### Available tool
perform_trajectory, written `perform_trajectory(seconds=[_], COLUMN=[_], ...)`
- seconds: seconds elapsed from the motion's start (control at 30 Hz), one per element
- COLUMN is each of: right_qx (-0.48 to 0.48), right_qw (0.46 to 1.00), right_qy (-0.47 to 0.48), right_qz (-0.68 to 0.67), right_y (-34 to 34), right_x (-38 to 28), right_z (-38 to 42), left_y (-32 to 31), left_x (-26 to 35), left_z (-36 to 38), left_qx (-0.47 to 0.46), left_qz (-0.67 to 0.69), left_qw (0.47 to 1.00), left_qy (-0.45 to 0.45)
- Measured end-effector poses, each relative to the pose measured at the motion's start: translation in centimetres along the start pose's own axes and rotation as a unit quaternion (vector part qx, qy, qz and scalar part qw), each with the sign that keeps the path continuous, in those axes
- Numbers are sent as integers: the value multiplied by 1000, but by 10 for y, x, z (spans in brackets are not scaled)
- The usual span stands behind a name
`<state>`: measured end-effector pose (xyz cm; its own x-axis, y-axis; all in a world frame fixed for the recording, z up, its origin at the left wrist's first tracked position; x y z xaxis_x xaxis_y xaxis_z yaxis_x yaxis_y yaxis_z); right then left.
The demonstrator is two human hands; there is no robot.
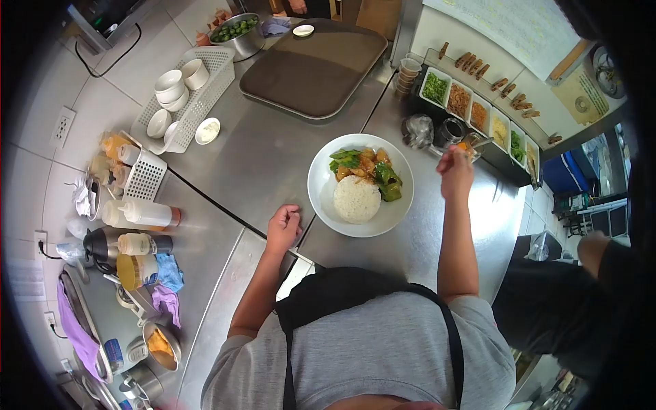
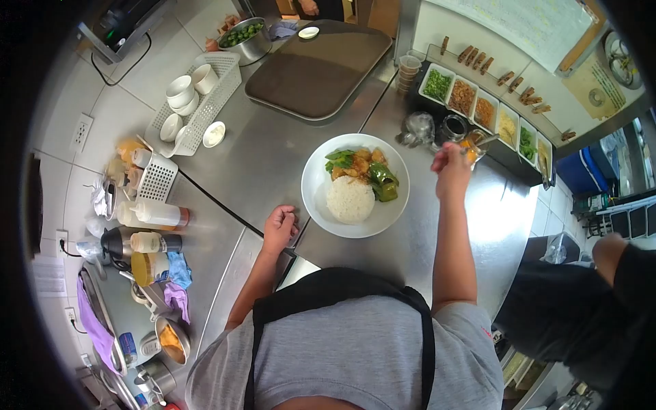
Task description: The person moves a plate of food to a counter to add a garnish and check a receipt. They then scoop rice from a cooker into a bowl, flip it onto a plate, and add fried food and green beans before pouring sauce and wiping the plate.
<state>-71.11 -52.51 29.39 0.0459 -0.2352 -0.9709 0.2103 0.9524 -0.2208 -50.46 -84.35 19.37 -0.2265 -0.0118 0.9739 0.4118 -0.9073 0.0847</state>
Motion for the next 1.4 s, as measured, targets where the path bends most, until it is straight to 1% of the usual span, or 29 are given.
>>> perform_trajectory(seconds=[0.03,0.13,0.23,0.27,0.37,0.57,0.67,0.77,0.87,0.97,1.0,1.1,1.13,1.17,1.23,1.3,1.37,1.4], right_qx=[-12,-55,-91,-117,-120,-156,-170,-175,-158,-184,-219,-201,-170,-137,-69,-4,82,99], right_qw=[1000,996,985,983,982,983,982,979,975,935,909,935,964,980,997,995,987,989], right_qy=[-16,2,55,60,74,69,71,89,134,229,228,179,123,94,37,58,91,108], right_qz=[12,73,134,126,128,74,50,62,80,199,273,232,166,106,-16,-80,-102,-25], right_y=[-9,-20,-28,-29,-35,-52,-53,-51,-44,-42,-43,-35,-31,-26,-12,7,33,41], right_x=[1,13,16,16,13,5,-1,-10,-14,-12,-6,10,10,5,-9,-29,-38,-42], right_z=[11,26,34,36,40,49,54,62,70,83,85,76,68,59,35,7,-24,-36], left_y=[0,1,1,1,1,1,1,1,1,1,1,-1,-1,0,0,-1,1,0], left_x=[2,-1,-2,-1,2,-3,-2,-7,-1,-4,-3,0,1,1,7,6,-2,-2], left_z=[1,1,2,2,3,3,2,1,2,1,1,0,0,2,4,4,1,1], left_qx=[3,2,0,1,2,-1,-1,-3,-1,-5,-3,-1,0,0,2,0,-2,-2], left_qz=[5,13,9,7,-3,11,-13,1,-2,-17,-17,-19,-21,-25,-33,-33,-24,-25], left_qw=[1000,1000,1000,1000,1000,999,999,998,999,999,999,999,999,999,999,999,999,999], left_qy=[0,-10,-19,-21,-23,-34,-51,-57,-48,-49,-49,-48,-45,-41,-32,-33,-42,-38])
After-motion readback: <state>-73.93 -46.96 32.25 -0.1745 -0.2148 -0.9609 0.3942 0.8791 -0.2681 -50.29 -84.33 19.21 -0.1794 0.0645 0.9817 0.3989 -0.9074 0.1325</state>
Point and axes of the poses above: each hand's wrist, its own z-axis away from the middle knuckle, its own y-axis out of the back of the hand, x = y × z, the point moved 3 cm from there along -z, towards the middle knuckle, and after that the axes turned 4 degrees about z, right-handed, at the moved point
